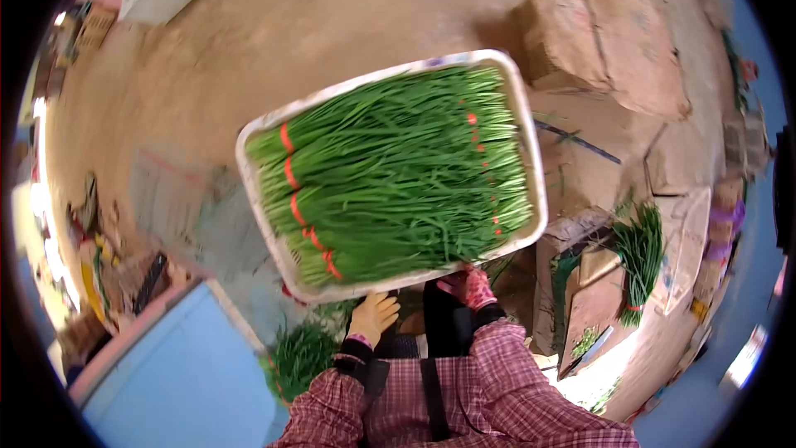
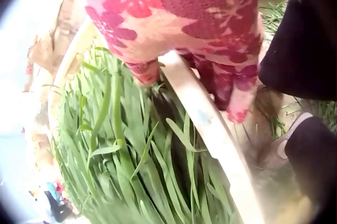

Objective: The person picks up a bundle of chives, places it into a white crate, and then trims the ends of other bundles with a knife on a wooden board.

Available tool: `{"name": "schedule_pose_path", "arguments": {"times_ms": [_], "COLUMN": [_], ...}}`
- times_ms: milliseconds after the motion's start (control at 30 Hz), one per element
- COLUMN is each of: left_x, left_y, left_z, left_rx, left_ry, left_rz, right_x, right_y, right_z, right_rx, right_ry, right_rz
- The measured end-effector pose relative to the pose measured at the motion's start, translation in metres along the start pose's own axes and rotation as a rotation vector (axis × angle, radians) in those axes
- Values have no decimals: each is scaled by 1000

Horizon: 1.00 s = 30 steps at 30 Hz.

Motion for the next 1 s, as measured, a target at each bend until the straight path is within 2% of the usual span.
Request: {"name": "schedule_pose_path", "arguments": {"times_ms": [33,67,100,133,167,200,233,300,333,400,467,600,633,733,867,1000], "left_x": [5,18,19,58,111,131,147,179,193,220,232,242,244,242,245,248], "left_y": [11,22,24,67,119,129,128,123,118,112,93,45,32,22,11,11], "left_z": [-18,-33,-52,-90,-122,-136,-151,-193,-216,-269,-319,-369,-370,-376,-381,-388], "left_rx": [155,307,709,1065,1415,1475,1452,1458,1526,1599,1672,1727,1678,1677,1535,1511], "left_ry": [-221,-455,-610,-893,-1183,-1385,-1441,-1538,-1556,-1641,-1687,-1813,-1883,-1823,-1895,-1820], "left_rz": [-46,-87,-154,-155,-149,-305,-278,-344,-387,-528,-666,-574,-602,-547,-536,-421], "right_x": [-8,14,13,8,-34,-98,-120,-172,-189,-198,-184,-134,-130,-131,-131,-126], "right_y": [10,31,28,24,9,-4,-26,-70,-95,-149,-200,-275,-288,-311,-323,-334], "right_z": [-13,-20,-42,-61,-51,11,39,130,172,230,265,283,278,263,260,254], "right_rx": [447,919,869,816,627,295,235,-193,-334,-481,-644,-907,-886,-862,-838,-777], "right_ry": [-595,-1168,-1028,-888,-496,-268,-120,98,222,414,504,646,693,635,576,582], "right_rz": [54,97,73,41,-135,-372,-316,-457,-478,-429,-345,-191,-175,-118,-48,36]}}
Point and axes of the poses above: each hand's wrist, its own y-axis away from the middle knuckle, its own x-axis out of the palm, z = x × y, the point moved 10 cm from there along -y, towards the middle knuckle, and after that the axes turned 1 degree about z, right-handed, at the moved point
